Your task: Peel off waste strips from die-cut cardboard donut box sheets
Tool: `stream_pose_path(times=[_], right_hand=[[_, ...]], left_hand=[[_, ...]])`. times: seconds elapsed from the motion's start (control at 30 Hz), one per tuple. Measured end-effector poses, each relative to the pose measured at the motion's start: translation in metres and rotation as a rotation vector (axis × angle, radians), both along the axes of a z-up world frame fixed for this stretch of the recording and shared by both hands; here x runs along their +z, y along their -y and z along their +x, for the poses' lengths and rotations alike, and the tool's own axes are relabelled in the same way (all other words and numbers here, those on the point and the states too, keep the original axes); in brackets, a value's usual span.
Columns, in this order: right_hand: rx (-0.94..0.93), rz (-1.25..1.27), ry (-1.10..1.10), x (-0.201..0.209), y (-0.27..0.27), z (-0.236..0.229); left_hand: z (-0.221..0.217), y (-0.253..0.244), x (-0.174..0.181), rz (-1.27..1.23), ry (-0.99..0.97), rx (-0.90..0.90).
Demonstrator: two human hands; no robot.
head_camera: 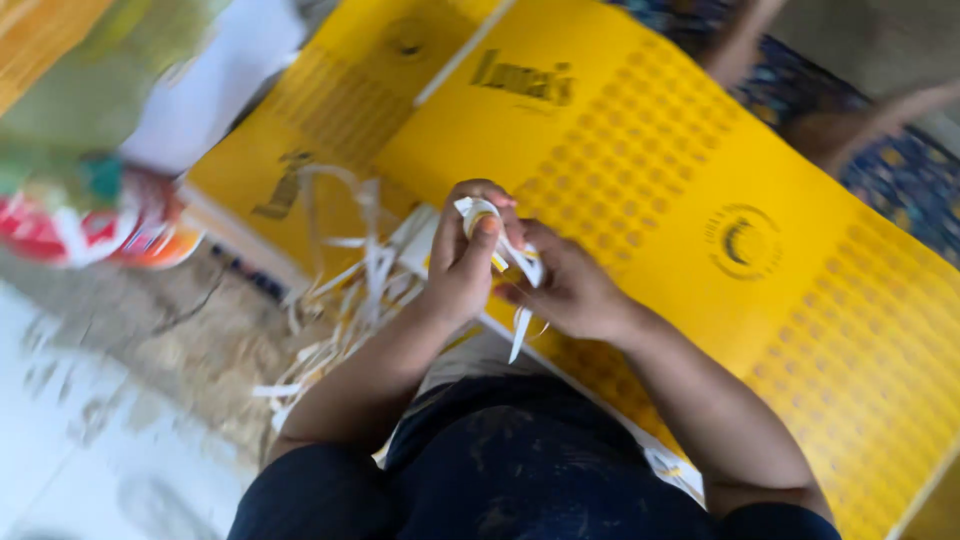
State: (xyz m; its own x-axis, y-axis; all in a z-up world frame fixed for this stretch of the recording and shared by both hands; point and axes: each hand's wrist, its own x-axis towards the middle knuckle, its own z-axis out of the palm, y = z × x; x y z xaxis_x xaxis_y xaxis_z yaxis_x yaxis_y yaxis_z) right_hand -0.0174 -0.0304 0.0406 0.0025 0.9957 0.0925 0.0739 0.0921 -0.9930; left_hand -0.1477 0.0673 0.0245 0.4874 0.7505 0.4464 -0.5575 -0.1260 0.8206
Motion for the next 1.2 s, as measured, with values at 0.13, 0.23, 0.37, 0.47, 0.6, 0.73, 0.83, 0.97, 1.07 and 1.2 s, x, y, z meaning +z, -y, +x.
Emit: stream_pose_path(times=[0.13, 0.23, 0.37, 0.47, 0.6, 0.73, 0.83, 0.97, 1.07, 1.2], right_hand=[[0.008, 0.034, 0.435, 0.010, -0.038, -0.038], [0.085, 0.124, 0.610, 0.011, -0.067, -0.072], [0.230, 0.448, 0.844, -0.038, -0.099, -0.115], [0.190, 0.795, 1.073, -0.071, -0.104, -0.138], [0.455, 0.593, 1.468, -0.154, -0.104, -0.130], [0.498, 0.510, 1.496, -0.202, -0.090, -0.137], [0.690, 0.172, 1.491, -0.128, -0.092, -0.160], [0.772, -0.081, 1.453, -0.069, -0.093, -0.168], [0.807, -0.130, 1.399, -0.114, -0.092, -0.156], [0.847, -0.191, 1.409, -0.110, -0.094, -0.157]], left_hand=[[-0.082, -0.021, 0.005, 0.054, -0.174, 0.117], [-0.135, -0.034, -0.001, 0.055, -0.257, 0.214], [-0.201, -0.033, -0.032, 0.070, -0.440, 0.491], [-0.240, -0.027, -0.120, 0.290, -0.627, 0.671], [-0.269, 0.015, -0.189, 0.523, -0.869, 0.484], [-0.264, 0.047, -0.201, 0.705, -1.306, 0.471], [-0.264, 0.042, -0.188, 0.748, -1.474, 0.425], [-0.271, 0.032, -0.202, 0.826, -1.400, 0.457], [-0.268, 0.030, -0.191, 0.835, -1.283, 0.517], [-0.252, 0.035, -0.160, 0.814, -1.329, 0.600]])
